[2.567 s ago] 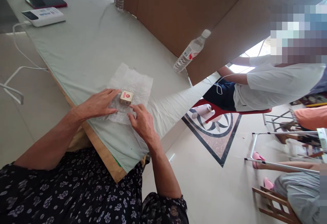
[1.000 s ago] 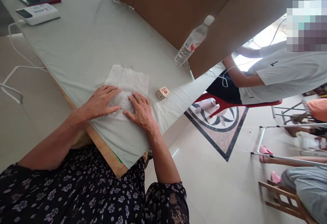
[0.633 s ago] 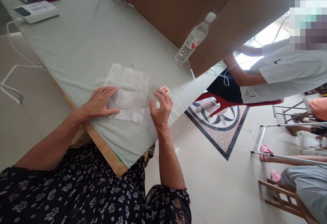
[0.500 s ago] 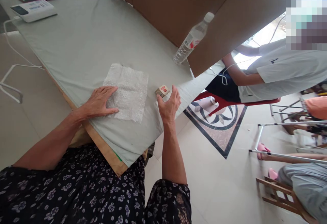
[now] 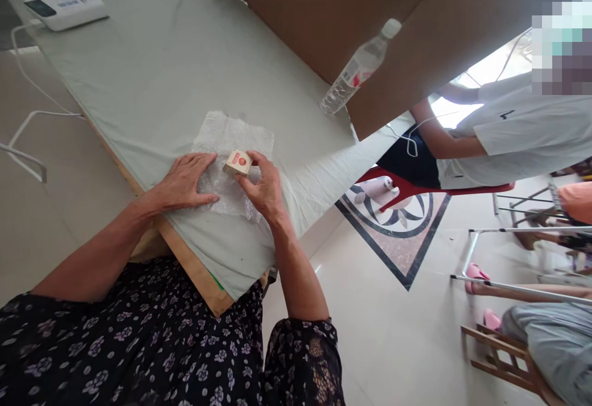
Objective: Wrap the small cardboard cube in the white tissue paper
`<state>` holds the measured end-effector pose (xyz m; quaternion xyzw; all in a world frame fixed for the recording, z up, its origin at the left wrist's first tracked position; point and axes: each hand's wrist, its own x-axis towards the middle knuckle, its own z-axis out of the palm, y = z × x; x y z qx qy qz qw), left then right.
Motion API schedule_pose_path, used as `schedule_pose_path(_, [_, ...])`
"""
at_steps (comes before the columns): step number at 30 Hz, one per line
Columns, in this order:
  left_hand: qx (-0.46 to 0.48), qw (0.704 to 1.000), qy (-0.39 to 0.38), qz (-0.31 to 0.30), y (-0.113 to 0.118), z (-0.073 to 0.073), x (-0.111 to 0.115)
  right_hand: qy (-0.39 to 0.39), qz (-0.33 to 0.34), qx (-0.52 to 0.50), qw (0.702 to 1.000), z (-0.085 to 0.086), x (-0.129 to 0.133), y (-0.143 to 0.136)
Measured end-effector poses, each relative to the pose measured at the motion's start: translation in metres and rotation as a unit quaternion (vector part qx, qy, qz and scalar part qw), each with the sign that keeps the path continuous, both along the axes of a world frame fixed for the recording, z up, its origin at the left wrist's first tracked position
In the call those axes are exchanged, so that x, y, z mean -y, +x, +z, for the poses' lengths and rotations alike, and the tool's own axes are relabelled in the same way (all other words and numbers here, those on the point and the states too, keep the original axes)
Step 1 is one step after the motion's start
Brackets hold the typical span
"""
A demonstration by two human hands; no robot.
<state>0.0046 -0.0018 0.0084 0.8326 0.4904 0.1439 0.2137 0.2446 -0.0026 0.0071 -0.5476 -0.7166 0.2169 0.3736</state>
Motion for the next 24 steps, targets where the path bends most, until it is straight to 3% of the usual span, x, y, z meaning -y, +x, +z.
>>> schedule_pose_path(3, [0.003, 1.0, 0.007, -0.001, 0.001, -0.001, 0.0, -0.038, 0.034, 0.051, 0.997, -0.009, -0.004, -0.016])
schedule_pose_path(9, [0.015, 1.0, 0.021, 0.0, 0.0, -0.005, 0.0, -0.049, 0.061, 0.116, 0.99, -0.011, -0.007, -0.014])
schedule_pose_path(18, [0.016, 1.0, 0.014, 0.002, 0.001, -0.004, -0.001, -0.038, 0.043, 0.134, 0.989, -0.018, -0.007, -0.018])
schedule_pose_path(24, [0.042, 0.999, 0.007, -0.005, -0.003, 0.0, -0.001, 0.023, 0.029, 0.131, 0.991, 0.004, 0.025, -0.008])
